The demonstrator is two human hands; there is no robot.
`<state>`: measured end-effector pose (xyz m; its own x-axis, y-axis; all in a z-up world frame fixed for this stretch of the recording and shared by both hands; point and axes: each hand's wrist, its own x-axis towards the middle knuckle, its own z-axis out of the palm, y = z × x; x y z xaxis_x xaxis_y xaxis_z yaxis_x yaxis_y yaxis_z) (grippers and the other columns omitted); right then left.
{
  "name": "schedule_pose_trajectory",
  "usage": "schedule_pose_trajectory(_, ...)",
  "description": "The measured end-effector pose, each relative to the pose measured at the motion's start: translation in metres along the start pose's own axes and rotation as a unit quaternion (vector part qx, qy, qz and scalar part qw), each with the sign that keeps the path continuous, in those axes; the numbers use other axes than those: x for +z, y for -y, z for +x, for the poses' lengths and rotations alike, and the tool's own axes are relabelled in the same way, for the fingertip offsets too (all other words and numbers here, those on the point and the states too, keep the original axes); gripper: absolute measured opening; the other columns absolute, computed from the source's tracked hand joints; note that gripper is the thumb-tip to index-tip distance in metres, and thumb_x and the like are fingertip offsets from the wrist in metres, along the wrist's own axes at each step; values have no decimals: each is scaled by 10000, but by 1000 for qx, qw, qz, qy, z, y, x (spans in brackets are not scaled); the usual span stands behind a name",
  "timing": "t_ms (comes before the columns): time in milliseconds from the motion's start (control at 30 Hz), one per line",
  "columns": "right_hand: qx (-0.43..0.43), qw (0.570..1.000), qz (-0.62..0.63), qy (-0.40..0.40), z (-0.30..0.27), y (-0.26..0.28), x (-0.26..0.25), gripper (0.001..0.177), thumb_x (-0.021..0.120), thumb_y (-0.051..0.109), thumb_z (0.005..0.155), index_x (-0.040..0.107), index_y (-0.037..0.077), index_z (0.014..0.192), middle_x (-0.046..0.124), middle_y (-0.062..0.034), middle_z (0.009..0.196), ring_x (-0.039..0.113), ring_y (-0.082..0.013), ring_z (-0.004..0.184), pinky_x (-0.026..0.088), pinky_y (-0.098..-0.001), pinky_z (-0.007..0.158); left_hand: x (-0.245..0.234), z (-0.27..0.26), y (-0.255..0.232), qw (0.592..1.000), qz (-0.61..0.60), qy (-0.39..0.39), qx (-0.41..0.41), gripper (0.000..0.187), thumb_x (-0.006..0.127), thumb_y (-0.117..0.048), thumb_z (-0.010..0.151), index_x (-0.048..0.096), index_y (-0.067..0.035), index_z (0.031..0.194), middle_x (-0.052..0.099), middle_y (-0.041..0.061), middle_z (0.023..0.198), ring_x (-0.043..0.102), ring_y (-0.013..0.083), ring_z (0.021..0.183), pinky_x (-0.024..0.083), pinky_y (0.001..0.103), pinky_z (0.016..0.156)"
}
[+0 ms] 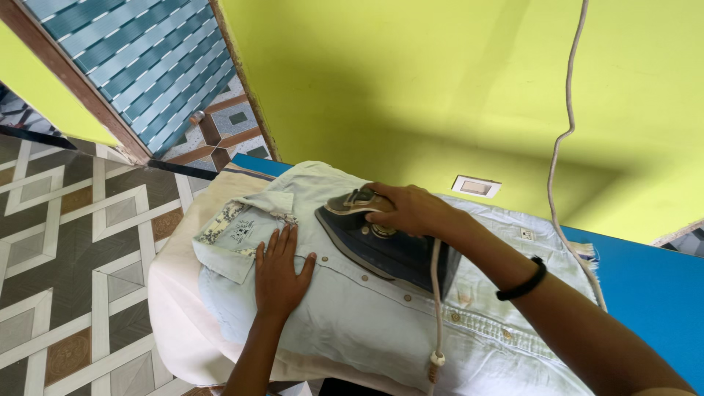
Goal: The person irons a light-colored button-up shirt laid out on an ironing board. They smooth the fabric with their hands and use a steam iron to press the front panels and collar area, moving the iron back and forth to remove wrinkles.
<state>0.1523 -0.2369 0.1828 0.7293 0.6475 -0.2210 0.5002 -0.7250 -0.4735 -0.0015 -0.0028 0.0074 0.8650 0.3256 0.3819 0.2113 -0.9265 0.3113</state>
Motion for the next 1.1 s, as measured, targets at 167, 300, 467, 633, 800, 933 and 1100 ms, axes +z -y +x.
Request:
schedule_pose_trajectory(167,-40,999,-21,-27,-39,-30,-10,644,637,532,880,526,244,1446,765,-146,935,749,-293,797,575,-435,741,3,2,-1,1000,14,-6,6,718,555,-465,945,415,-78,1534,426,106,1594,331,288,1496,160,486,1232)
schedule_pose_trajectory(300,-39,997,-21,-58,-30,-34,-1,613,632,515,891,550,226,1426,773,-158,928,755,-320,818,577,-442,761,4,1,0,1000,7,-9,7,716,574,-460,934,432,-81,1525,435,109,1583,333,290,1496,161,494,1229)
schedule_pose_trajectory(467,-16,995,-3,-102,3,-13,13,597,655,490,889,573,187,1397,760,-181,958,741,-360,862,573,-464,791,2,1,-1,1000,6,-13,6,714,575,-457,932,438,-85,1526,444,115,1581,343,294,1487,165,495,1226)
schedule_pose_trajectory(633,-80,987,-4,-142,28,-10,19,561,677,448,888,600,153,1358,757,-185,993,726,-371,899,554,-473,812,0,1,0,1000,-3,-12,14,703,568,-460,950,440,-86,1531,443,116,1587,339,297,1500,164,498,1231)
schedule_pose_trajectory(800,-33,994,1,-103,12,-15,13,590,662,466,891,561,163,1387,748,-196,1012,732,-373,899,559,-476,816,4,0,3,1000,2,-4,12,702,559,-469,953,442,-89,1533,434,117,1593,328,289,1505,160,494,1231)
schedule_pose_trajectory(933,15,998,-12,-61,-18,-31,5,606,631,499,901,540,197,1418,751,-207,989,744,-358,867,568,-477,807,6,1,5,1000,10,-3,13,705,550,-486,955,437,-101,1535,433,110,1593,328,284,1502,159,488,1232)
schedule_pose_trajectory(1100,19,996,-38,-81,-68,-76,-1,601,616,528,908,554,200,1407,757,-196,960,741,-350,804,575,-474,757,7,-1,5,1000,8,-4,11,713,546,-492,953,431,-105,1540,433,105,1596,329,281,1501,156,489,1233)
